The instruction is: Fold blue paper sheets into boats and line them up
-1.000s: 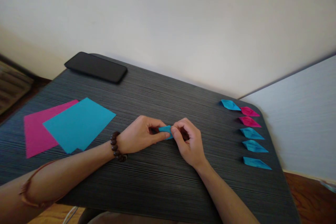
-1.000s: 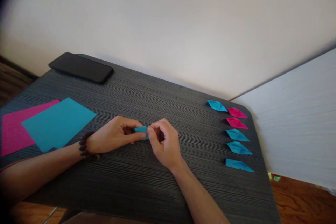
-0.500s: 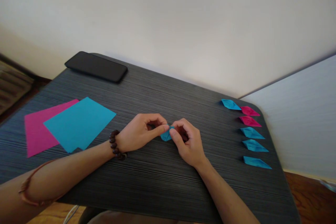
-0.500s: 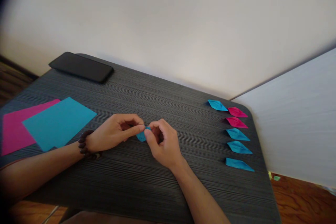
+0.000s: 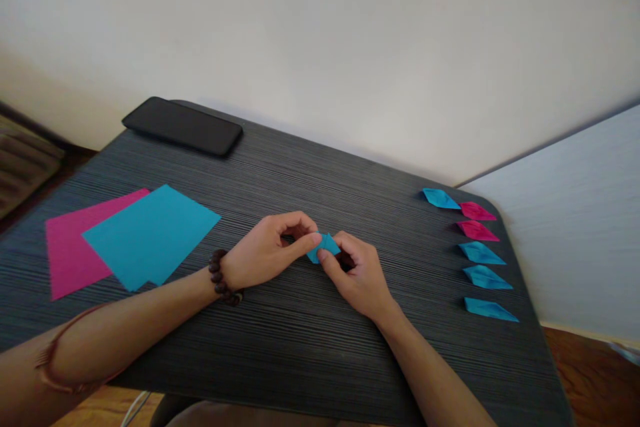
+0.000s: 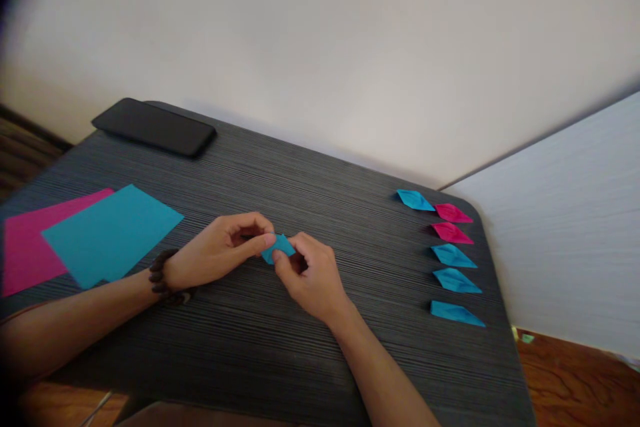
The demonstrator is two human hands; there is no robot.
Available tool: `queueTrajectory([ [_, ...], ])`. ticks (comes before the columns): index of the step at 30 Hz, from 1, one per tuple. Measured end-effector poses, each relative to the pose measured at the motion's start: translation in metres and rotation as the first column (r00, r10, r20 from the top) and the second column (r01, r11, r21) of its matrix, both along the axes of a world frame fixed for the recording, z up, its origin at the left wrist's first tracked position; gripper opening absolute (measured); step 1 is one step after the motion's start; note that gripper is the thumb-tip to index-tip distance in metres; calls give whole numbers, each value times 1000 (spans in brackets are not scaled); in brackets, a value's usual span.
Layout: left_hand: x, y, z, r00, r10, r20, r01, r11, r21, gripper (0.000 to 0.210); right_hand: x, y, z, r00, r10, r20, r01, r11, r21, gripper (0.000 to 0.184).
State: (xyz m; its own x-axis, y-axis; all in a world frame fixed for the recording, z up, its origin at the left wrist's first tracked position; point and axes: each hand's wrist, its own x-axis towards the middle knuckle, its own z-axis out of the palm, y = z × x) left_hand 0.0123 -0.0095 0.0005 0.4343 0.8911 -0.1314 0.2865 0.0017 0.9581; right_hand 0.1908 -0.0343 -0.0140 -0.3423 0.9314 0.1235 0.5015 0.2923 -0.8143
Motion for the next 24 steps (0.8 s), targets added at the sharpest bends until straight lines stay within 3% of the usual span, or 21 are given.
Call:
queueTrajectory([
  [9, -1, 2, 3, 999, 27, 19, -27, 999, -37, 22, 1, -1, 0, 999, 32, 37, -32, 999, 13, 16],
  [18, -1, 0, 0, 996, 33, -88, -29, 999, 45, 26, 0, 0, 3, 995, 71, 69, -73, 997, 27, 21],
  [24, -2, 1, 5, 999, 34, 29, -33, 999, -43, 24, 1, 1, 5, 992, 104, 68, -106, 994, 26, 22],
])
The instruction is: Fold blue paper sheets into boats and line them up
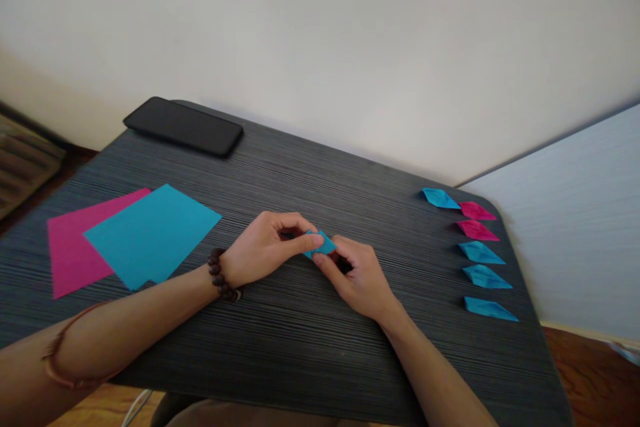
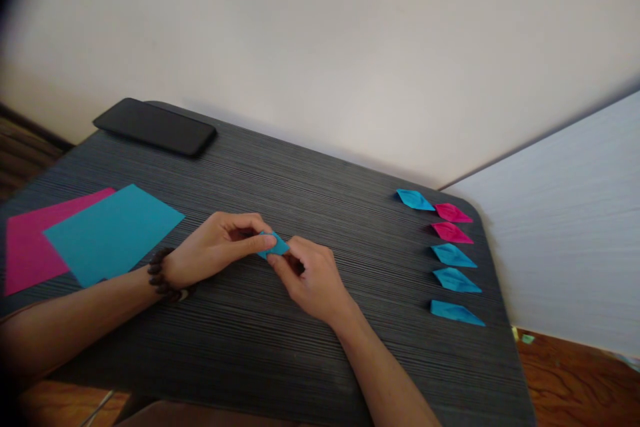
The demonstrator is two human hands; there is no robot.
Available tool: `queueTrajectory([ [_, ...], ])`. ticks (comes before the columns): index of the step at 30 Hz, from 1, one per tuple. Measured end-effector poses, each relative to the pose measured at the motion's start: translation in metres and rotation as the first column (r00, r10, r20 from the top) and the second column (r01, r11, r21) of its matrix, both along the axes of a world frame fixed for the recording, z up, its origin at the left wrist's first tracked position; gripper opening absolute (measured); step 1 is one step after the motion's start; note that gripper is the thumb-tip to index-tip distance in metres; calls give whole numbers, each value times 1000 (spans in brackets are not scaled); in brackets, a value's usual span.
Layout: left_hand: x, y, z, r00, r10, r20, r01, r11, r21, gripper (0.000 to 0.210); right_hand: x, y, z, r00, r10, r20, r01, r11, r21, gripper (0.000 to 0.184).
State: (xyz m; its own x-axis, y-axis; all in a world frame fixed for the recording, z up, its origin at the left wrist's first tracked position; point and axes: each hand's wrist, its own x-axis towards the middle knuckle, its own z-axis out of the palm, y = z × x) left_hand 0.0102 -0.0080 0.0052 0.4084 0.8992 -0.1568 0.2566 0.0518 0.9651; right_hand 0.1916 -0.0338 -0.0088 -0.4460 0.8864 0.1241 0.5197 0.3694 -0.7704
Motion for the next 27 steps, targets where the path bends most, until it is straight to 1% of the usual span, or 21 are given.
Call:
queueTrajectory([
  [3, -1, 1, 2, 1000, 1, 31, 0, 1000, -23, 21, 0, 0, 0, 1000, 7, -5, -7, 1000, -17, 22],
  [6, -2, 2, 2, 1000, -8, -2, 8, 999, -39, 22, 1, 0, -2, 1000, -1, -5, 1, 1000, -24, 21],
  [8, -2, 3, 1, 999, -13, -32, 11, 998, -58, 24, 1, 0, -3, 1000, -24, -8, 24, 999, -22, 21],
  [10, -3, 3, 1, 999, -13, -31, 10, 997, -73, 28, 1, 0, -5, 999, -54, -9, 54, 998, -23, 20],
  [14, -3, 4, -1, 1000, -13, 15, 14, 998, -55, 28, 0, 0, -5, 995, -99, -5, 99, 995, 7, 18],
  [18, -3, 4, -2, 1000, -28, 10, 28, 999, -20, 28, 0, -1, -1, 995, -99, 0, 99, 994, 52, 17],
  [20, -3, 3, -3, 1000, -29, -9, 29, 1000, -3, 28, 0, -1, 0, 994, -103, -26, 104, 993, 50, 12],
  [22, -3, 2, -4, 999, -28, -33, 29, 999, 13, 29, 0, -1, 0, 988, -134, -74, 137, 990, 37, 9],
  [25, 0, 0, -4, 999, -20, -51, 20, 1000, 1, 30, 0, -1, -1, 972, -198, -128, 203, 979, 28, 12],
  [27, 1, -2, -4, 998, -14, -60, 13, 1000, -11, 30, 0, 0, -2, 967, -214, -139, 221, 974, 39, 12],
])
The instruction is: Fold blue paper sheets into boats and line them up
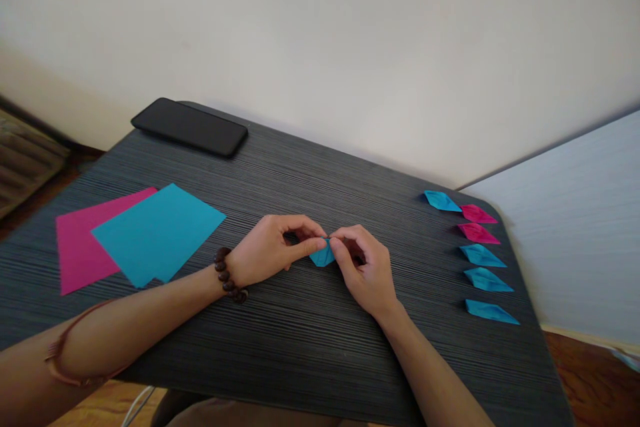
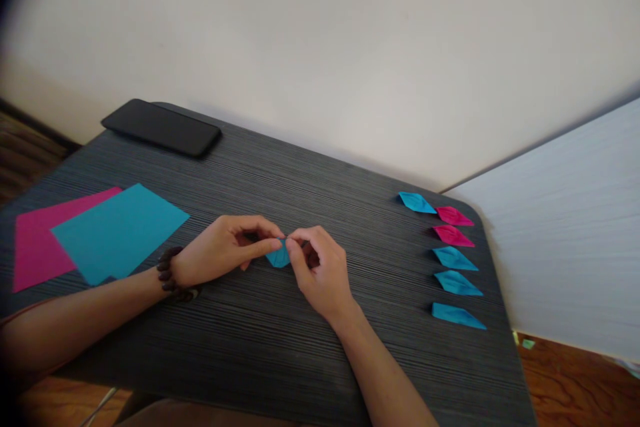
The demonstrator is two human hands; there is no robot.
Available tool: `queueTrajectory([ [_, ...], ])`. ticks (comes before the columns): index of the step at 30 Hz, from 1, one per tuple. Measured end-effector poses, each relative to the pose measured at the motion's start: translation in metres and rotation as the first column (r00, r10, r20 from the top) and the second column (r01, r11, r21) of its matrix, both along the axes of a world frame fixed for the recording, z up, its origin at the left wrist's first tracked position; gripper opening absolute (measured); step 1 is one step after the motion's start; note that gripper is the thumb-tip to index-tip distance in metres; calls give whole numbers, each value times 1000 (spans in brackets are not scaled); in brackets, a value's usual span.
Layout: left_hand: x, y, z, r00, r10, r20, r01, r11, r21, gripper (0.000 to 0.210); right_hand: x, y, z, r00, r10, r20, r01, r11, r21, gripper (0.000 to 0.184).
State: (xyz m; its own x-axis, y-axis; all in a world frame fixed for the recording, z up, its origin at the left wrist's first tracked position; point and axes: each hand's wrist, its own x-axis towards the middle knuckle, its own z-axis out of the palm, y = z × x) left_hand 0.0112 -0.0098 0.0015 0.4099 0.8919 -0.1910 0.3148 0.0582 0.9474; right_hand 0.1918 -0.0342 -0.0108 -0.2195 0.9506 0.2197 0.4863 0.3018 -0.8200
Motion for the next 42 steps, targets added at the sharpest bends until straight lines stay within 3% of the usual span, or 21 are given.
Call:
queueTrajectory([
  [4, 1, -1, 1, 1000, -12, -28, 13, 999, 33, 26, -1, 0, 0, 1000, 8, 22, -8, 1000, 22, 11],
  [11, -4, 3, -1, 996, 61, -62, -42, 960, 277, 20, 1, 1, 0, 996, -69, 57, 67, 997, 31, 13],
  [14, -6, 4, -3, 994, 101, -38, -90, 973, 213, 22, 4, 0, -2, 991, -133, 15, 133, 991, 9, 12],
  [18, -6, 7, -6, 984, 127, 127, -139, 986, 88, 21, 7, 1, -6, 976, -197, -92, 195, 980, -27, 11],
  [23, -5, 10, -7, 933, 196, 302, -164, 978, -130, 16, 9, 3, -8, 948, -210, -240, 203, 978, -54, 8],
  [26, -5, 11, -8, 903, 238, 357, -177, 964, -197, 15, 10, 4, -8, 935, -221, -276, 217, 975, -46, 7],
  [30, -4, 11, -7, 885, 248, 394, -179, 962, -204, 15, 14, 4, -8, 955, -194, -223, 209, 977, 46, 10],
  [35, -5, 12, -6, 890, 248, 382, -195, 966, -171, 17, 21, 7, -6, 998, -51, -26, 55, 979, 197, 18],
  [38, -6, 12, -6, 889, 242, 388, -199, 969, -149, 17, 21, 8, -4, 999, -10, 36, 0, 965, 263, 12],
  [42, -6, 12, -8, 891, 239, 387, -202, 970, -134, 15, 19, 9, -6, 997, -61, 51, 47, 969, 242, 3],
])
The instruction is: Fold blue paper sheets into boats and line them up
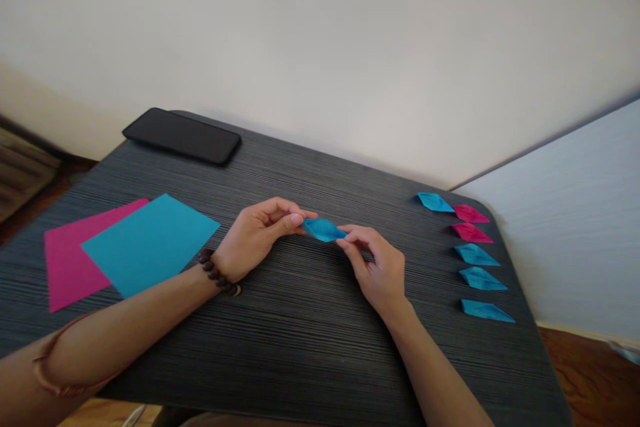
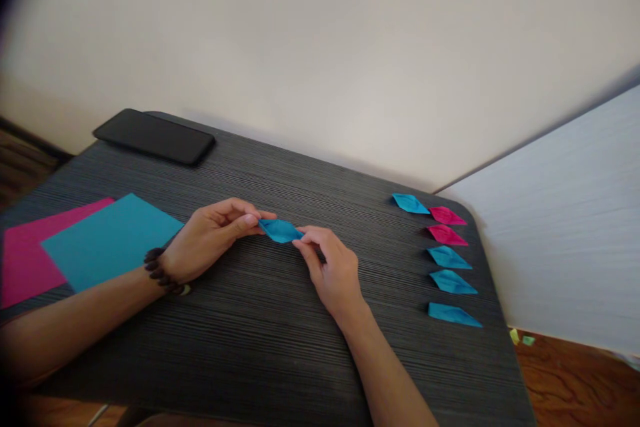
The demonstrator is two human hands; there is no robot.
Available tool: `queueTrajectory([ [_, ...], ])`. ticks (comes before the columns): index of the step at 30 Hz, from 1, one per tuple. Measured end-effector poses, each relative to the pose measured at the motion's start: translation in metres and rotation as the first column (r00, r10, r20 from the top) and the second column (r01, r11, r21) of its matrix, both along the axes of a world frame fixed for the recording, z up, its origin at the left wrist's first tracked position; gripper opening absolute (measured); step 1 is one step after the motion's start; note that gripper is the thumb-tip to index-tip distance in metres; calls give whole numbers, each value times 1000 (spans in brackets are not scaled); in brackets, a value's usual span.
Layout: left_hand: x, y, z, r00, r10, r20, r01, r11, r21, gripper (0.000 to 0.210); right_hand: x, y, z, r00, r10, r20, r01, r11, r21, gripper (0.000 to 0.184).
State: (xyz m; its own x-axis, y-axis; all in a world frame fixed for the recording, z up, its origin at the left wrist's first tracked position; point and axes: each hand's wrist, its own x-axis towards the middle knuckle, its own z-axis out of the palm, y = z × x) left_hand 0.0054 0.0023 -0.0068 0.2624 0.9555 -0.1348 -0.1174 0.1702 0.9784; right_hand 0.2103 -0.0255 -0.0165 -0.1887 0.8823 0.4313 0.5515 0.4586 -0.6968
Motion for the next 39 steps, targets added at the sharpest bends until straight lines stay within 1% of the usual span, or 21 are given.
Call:
queueTrajectory([
  [2, 1, 0, 0, 1000, -16, 2, 16, 1000, -5, 14, -1, 0, -1, 998, -55, -40, 53, 997, -47, 4],
  [4, 1, 0, 1, 999, -49, 3, 49, 999, -5, 14, -2, -1, -2, 995, -82, -60, 77, 994, -71, 3],
  [7, 0, -1, 1, 993, -114, -41, 116, 992, 51, 12, -2, -1, -1, 999, -48, -8, 48, 998, -49, 1],
  [9, -1, -3, 0, 984, -143, -101, 157, 977, 145, 16, -2, -2, 0, 998, -10, 62, 11, 1000, -23, 2],
  [11, -3, -4, -3, 969, -152, -194, 201, 942, 268, 29, -1, -2, 1, 991, 18, 132, -18, 1000, -4, 3],
  [12, -4, -5, -4, 954, -144, -262, 229, 915, 333, 33, -1, -3, 1, 986, 29, 162, -30, 1000, 4, 3],
  [13, -4, -5, -5, 933, -125, -338, 260, 882, 393, 32, -1, -3, 1, 982, 38, 186, -41, 999, 11, 3],
  [15, -5, -5, -5, 883, -59, -466, 310, 819, 483, 18, 0, -2, 2, 976, 52, 212, -58, 998, 23, 4],
  [17, -6, -4, -5, 846, 4, -533, 323, 792, 518, 9, 0, -2, 2, 972, 71, 222, -78, 997, 26, 4],
  [19, -7, -4, -5, 835, 30, -549, 310, 799, 515, 8, -1, -2, 2, 967, 93, 239, -101, 995, 23, 5],
  [23, -7, -6, -5, 841, 7, -541, 309, 816, 489, 8, -2, -3, 2, 945, 125, 302, -138, 990, 23, 10],
  [25, -6, -8, -5, 844, 1, -536, 303, 824, 479, 8, -3, -3, 2, 943, 132, 307, -143, 990, 13, 11],
  [28, -5, -9, -3, 851, 11, -525, 274, 843, 462, 6, -4, -4, 2, 958, 125, 257, -124, 992, -21, 11],
  [33, -3, -9, 0, 864, 36, -502, 216, 874, 435, 5, -7, -4, 3, 987, 106, 118, -98, 993, -72, 11],
  [36, -2, -10, 1, 873, 57, -485, 177, 889, 422, 7, -10, -5, 3, 994, 91, 64, -86, 993, -76, 10],
  [39, -2, -11, 0, 858, 94, -504, 144, 899, 413, 11, -12, -5, 3, 997, 66, 30, -64, 996, -64, 10],
])
